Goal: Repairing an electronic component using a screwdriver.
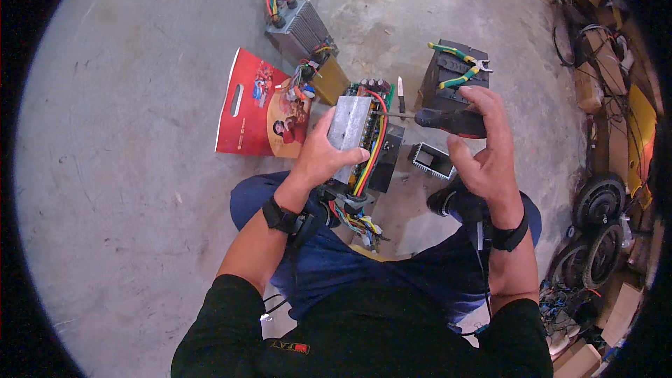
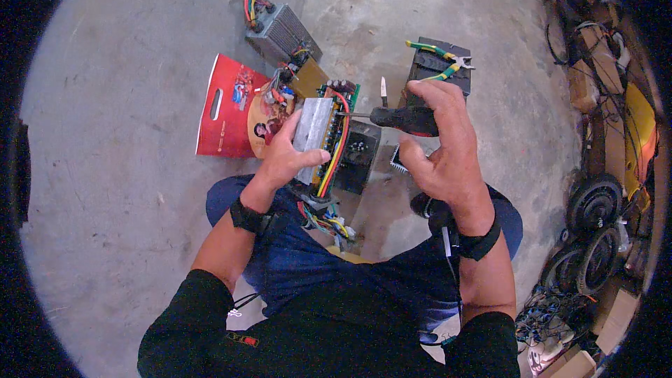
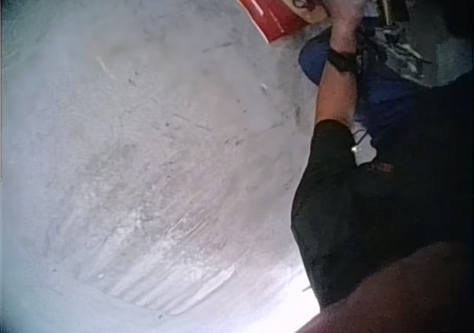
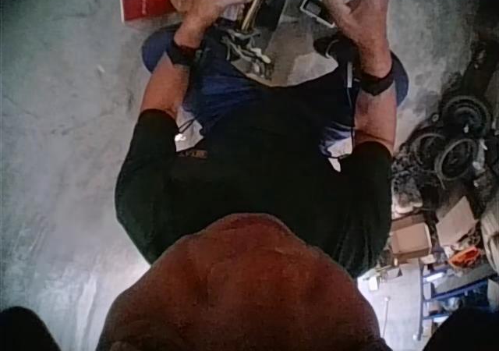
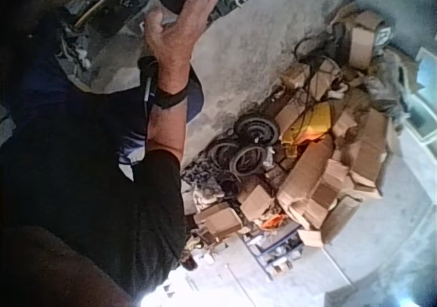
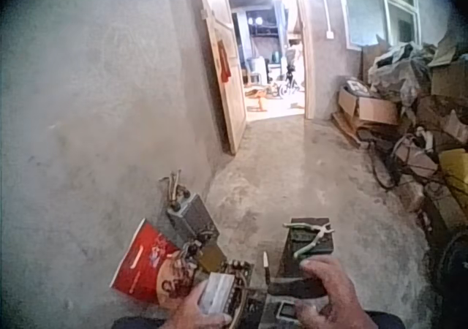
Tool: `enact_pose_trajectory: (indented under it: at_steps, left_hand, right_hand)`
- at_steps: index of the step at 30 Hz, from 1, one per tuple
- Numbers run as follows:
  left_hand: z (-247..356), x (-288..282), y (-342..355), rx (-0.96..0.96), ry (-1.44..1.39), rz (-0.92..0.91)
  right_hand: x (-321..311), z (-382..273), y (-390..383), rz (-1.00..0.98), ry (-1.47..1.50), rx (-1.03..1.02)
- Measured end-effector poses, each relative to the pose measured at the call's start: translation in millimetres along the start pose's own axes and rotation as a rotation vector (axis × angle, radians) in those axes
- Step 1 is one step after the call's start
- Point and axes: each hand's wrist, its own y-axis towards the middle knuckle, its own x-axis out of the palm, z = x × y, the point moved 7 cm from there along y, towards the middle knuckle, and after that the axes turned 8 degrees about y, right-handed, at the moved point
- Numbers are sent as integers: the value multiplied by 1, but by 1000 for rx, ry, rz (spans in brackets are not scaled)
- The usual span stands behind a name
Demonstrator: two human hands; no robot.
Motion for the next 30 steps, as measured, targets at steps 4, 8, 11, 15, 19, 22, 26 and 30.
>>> enact_pose_trajectory:
  at_steps: [4,8,11,15,19,22,26,30]
  left_hand:
    - [5,3,-1,-1,-43,-22]
    - [8,4,-1,-4,-62,-28]
    - [6,4,-2,-2,-86,-21]
    - [7,4,0,3,-75,-33]
    - [6,4,-1,-6,-39,-4]
    - [1,4,0,1,-45,-6]
    - [2,4,1,-13,-27,-15]
    - [8,4,0,-24,-43,-19]
  right_hand:
    - [5,23,-11,-53,167,286]
    - [1,7,-2,9,68,52]
    - [3,10,-4,-62,44,109]
    - [7,29,-11,-77,190,391]
    - [3,10,-4,-23,26,39]
    - [5,21,-9,-59,60,157]
    - [5,11,-3,-44,45,54]
    - [4,10,-4,-57,-27,44]
